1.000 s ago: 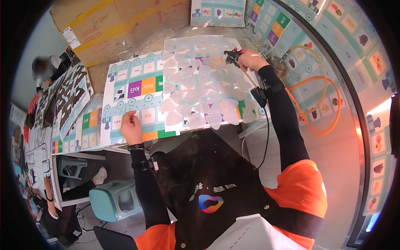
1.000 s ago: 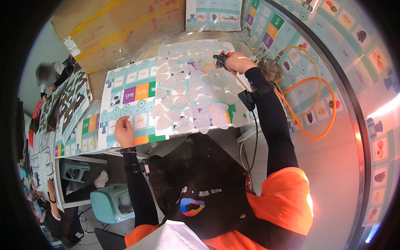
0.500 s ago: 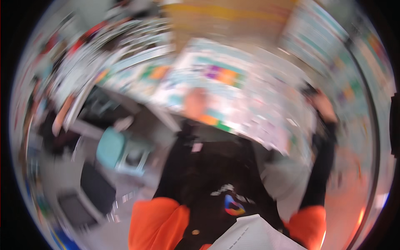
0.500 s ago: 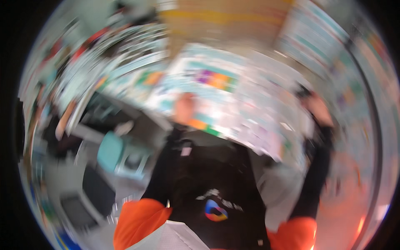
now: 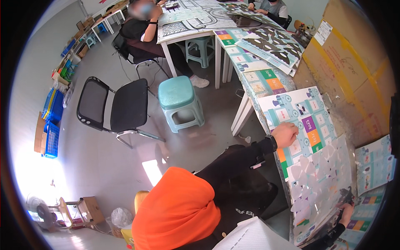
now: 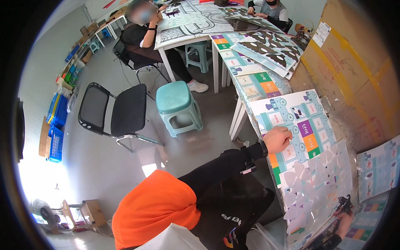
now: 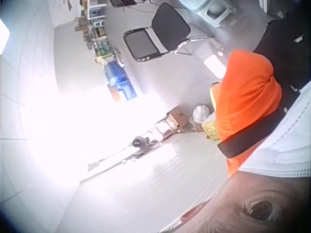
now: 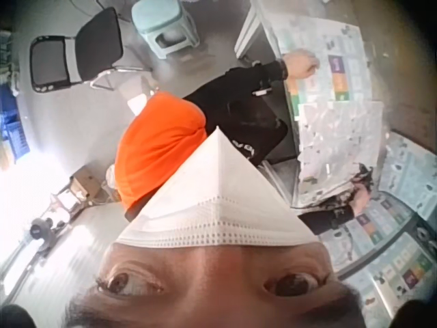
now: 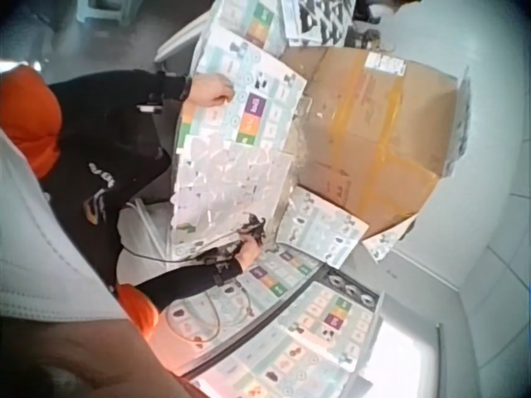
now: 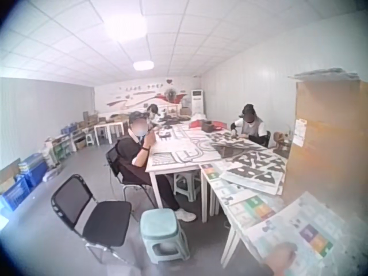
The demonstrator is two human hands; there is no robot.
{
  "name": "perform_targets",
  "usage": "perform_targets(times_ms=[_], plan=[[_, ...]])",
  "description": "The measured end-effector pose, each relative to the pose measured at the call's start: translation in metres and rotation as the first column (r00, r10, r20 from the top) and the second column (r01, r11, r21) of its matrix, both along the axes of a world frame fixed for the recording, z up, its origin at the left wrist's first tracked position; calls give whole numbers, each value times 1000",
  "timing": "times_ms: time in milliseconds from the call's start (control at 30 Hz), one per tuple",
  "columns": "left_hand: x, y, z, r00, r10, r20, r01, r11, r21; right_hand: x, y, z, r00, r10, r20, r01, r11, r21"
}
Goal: The recorder is applying adhesive to several shoe upper components using a spray gun at a workstation.
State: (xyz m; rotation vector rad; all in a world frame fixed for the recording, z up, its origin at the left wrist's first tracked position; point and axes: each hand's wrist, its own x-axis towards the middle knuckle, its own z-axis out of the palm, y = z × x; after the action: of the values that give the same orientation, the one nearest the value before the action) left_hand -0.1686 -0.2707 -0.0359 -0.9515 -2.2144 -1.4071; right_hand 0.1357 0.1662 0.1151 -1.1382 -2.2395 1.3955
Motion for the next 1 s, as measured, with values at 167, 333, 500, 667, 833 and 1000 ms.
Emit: perform_targets(times_ms=[167, 333, 500, 667, 833, 1000], plan=[[-1, 3, 4, 1000, -13, 8, 13, 1000, -4, 9, 15, -7, 998, -65, 26, 63, 997, 48], [-2, 1, 2, 1000, -24, 15, 24, 1000, -14, 11, 6, -2, 996, -65, 64, 63, 998, 32], [0, -2, 3, 1000, -18, 9, 18, 1000, -1, 11, -15, 8, 996, -70, 60, 65, 994, 82], [1, -1, 4, 999, -20, 26, 20, 1000, -16, 14, -14, 5, 998, -54, 33, 52, 996, 76], [0, 0, 5, 1000, -23, 13, 23, 1000, -13, 19, -14, 4, 998, -67, 19, 65, 994, 82], [-2, -3, 1, 1000, -16, 8, 16, 1000, -6, 24, -32, 11, 998, -50, -36, 51, 998, 36]])
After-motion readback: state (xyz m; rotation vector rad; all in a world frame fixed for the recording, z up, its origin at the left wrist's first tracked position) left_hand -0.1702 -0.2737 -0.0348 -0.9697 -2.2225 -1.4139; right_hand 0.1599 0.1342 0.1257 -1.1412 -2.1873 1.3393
